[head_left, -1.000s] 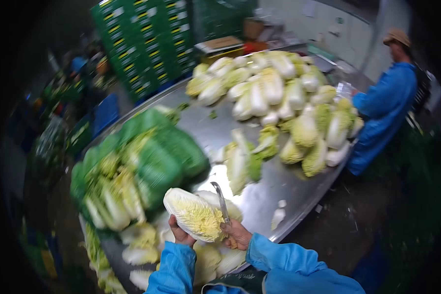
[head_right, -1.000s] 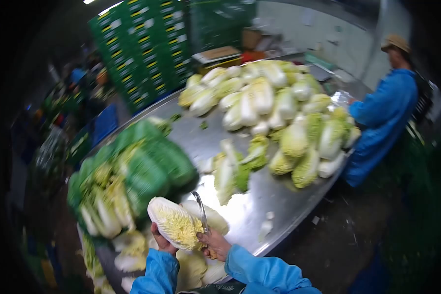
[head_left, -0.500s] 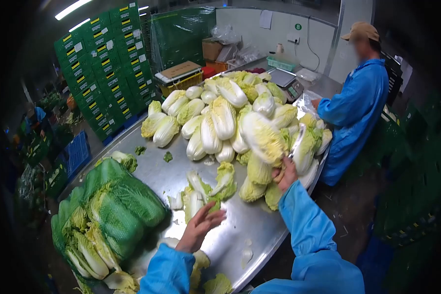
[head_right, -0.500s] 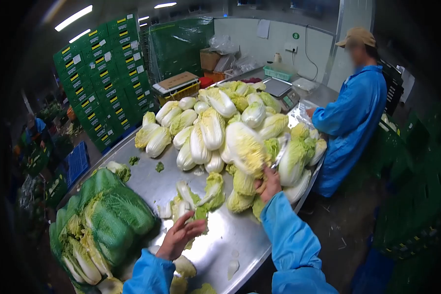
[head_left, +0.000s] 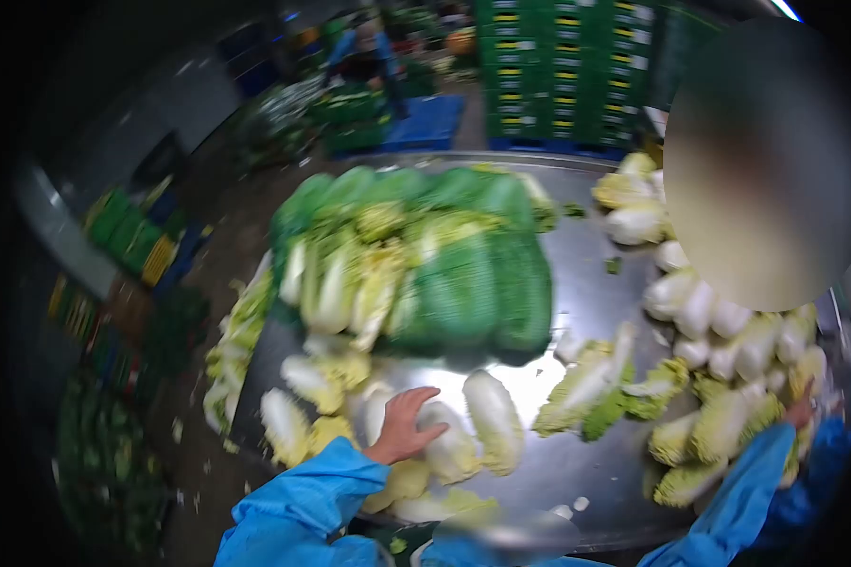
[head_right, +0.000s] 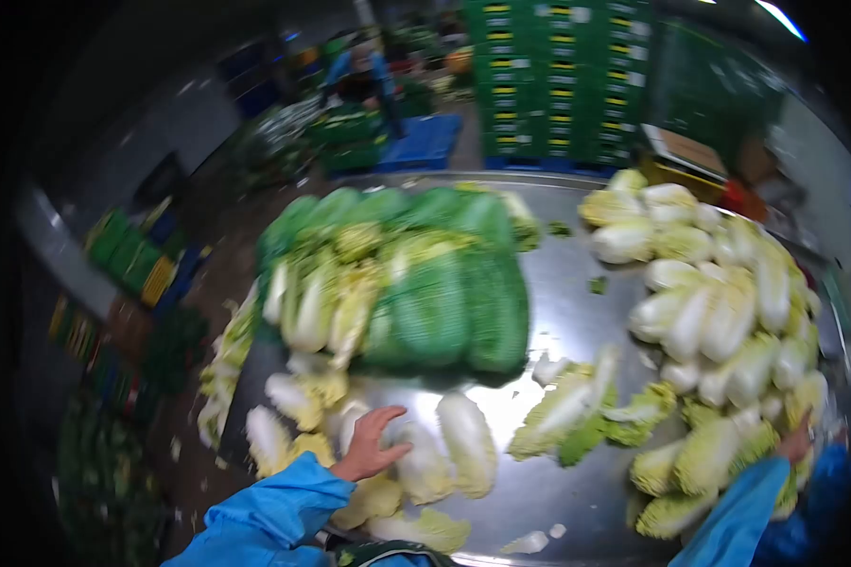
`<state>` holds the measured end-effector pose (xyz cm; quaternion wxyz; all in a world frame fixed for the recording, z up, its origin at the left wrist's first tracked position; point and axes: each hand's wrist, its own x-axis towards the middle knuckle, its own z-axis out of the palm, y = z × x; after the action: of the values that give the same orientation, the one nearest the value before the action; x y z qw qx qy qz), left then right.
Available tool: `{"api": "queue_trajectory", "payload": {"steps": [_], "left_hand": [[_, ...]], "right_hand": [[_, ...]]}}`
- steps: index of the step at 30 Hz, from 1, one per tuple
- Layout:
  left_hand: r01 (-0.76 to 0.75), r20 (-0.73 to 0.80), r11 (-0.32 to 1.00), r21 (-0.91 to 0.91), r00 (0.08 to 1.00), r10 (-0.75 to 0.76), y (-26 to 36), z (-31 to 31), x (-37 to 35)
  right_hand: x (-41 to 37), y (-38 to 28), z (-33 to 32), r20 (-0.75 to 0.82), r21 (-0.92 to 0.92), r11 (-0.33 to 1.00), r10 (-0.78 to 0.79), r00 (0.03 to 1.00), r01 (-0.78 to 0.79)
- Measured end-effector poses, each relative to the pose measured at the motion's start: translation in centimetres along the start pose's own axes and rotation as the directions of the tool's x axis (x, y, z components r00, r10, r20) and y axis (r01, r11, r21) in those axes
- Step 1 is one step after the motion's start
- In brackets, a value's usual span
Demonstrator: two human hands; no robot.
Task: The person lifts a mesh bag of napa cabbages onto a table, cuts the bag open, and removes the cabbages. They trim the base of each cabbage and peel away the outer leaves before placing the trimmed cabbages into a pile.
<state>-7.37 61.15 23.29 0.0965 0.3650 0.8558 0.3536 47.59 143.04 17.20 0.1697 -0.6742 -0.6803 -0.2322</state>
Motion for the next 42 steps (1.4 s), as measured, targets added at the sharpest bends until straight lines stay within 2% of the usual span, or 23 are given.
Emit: {"api": "queue_trajectory", "payload": {"steps": [1,2,3,5,7,9,13,15,17,18,19,20,21,22,24,25,27,31,33,35,37,40,42], "left_hand": [[-0.027,-0.010,0.966,0.257,0.999,0.031,-0.1,-0.5,-1.3],[0.024,-0.037,0.964,0.264,0.999,-0.015,-0.4,0.0,-2.8],[-0.002,0.061,0.944,0.330,0.998,-0.019,-0.8,1.2,-4.3],[-0.009,0.151,0.922,0.387,0.987,-0.053,-2.4,2.8,-6.5],[-0.022,0.270,0.927,0.375,0.959,-0.087,-5.4,3.6,-8.0],[0.004,0.223,0.934,0.358,0.971,-0.090,-8.6,1.6,-9.1],[0.070,0.172,0.875,0.479,0.970,-0.172,-18.4,-6.8,-10.6],[0.150,0.091,0.853,0.500,0.970,-0.224,-24.5,-11.5,-10.1],[0.249,-0.006,0.828,0.502,0.959,-0.285,-29.9,-16.4,-8.5],[0.298,-0.061,0.772,0.561,0.945,-0.321,-31.5,-19.0,-7.2],[0.348,-0.119,0.710,0.612,0.928,-0.353,-32.6,-21.3,-5.7],[0.354,-0.246,0.702,0.618,0.935,-0.255,-33.3,-23.0,-4.2],[0.364,-0.369,0.696,0.619,0.917,-0.151,-33.6,-24.5,-2.6],[0.350,-0.360,0.704,0.618,0.922,-0.142,-33.0,-25.7,-0.7],[0.041,-0.570,0.996,0.081,0.822,0.013,-30.1,-27.1,3.3],[-0.007,-0.560,0.996,-0.094,0.827,-0.047,-28.2,-27.2,5.2],[-0.027,-0.438,0.921,-0.389,0.885,-0.159,-26.7,-26.0,9.0],[0.140,-0.307,0.900,-0.412,0.909,-0.282,-25.1,-23.2,14.0],[0.039,-0.329,0.763,-0.645,0.887,-0.323,-24.0,-23.8,12.1],[0.127,-0.169,0.528,-0.839,0.863,-0.476,-22.3,-24.7,6.4],[0.193,-0.048,0.442,-0.876,0.877,-0.478,-26.4,-22.4,-0.4],[0.284,0.014,0.430,-0.857,0.847,-0.531,-23.7,-22.0,-7.9],[0.431,-0.075,0.757,-0.491,0.845,-0.529,-21.9,-22.1,-10.5]], "right_hand": [[-2.5,-3.3,-4.0,-0.093,0.286,0.951,0.146,0.985,-0.114],[-6.4,-9.9,-10.3,0.029,0.758,0.614,0.305,0.952,-0.219],[-9.7,-14.8,-14.8,0.163,0.889,0.362,0.325,0.932,-0.282],[-15.3,-22.4,-20.7,0.305,0.924,0.180,0.186,0.934,-0.337],[-21.0,-29.6,-26.7,0.387,0.914,0.143,-0.022,0.922,-0.380],[-24.8,-34.4,-28.9,0.390,0.921,0.117,-0.245,0.888,-0.372],[-32.6,-42.8,-39.5,0.440,0.894,0.153,-0.489,0.753,-0.422],[-35.9,-47.0,-39.6,0.283,0.957,0.131,-0.606,0.744,-0.257],[-40.3,-52.6,-48.2,0.396,0.915,0.252,-0.703,0.591,-0.314],[-42.2,-55.6,-47.9,0.210,0.968,0.089,-0.796,0.567,-0.234],[-44.1,-58.5,-52.8,0.423,0.850,0.225,-0.831,0.362,-0.476],[-46.0,-61.6,-55.1,0.411,0.819,0.212,-0.865,0.288,-0.533],[-47.6,-65.3,-53.6,0.227,0.885,0.092,-0.942,0.249,-0.456],[-49.4,-69.0,-53.8,0.324,0.793,0.148,-0.924,0.204,-0.591],[-51.9,-76.0,-54.1,0.325,0.832,0.167,-0.919,0.222,-0.529],[-52.8,-79.1,-53.7,0.286,0.873,0.153,-0.930,0.232,-0.463],[-54.4,-82.6,-54.5,0.367,0.817,0.213,-0.908,0.199,-0.536],[-56.6,-81.3,-57.4,0.227,0.772,0.020,-0.942,0.247,-0.635],[-56.2,-76.8,-59.9,0.193,0.776,0.077,-0.974,0.120,-0.626],[-57.2,-71.8,-60.6,0.111,0.775,0.116,-0.993,-0.047,-0.622],[-59.1,-66.9,-60.1,0.113,0.795,0.273,-0.944,-0.311,-0.542],[-63.1,-61.8,-56.6,0.104,0.682,0.350,-0.916,-0.388,-0.643],[-64.4,-59.4,-54.6,0.262,0.570,0.434,-0.901,-0.347,-0.698]]}}
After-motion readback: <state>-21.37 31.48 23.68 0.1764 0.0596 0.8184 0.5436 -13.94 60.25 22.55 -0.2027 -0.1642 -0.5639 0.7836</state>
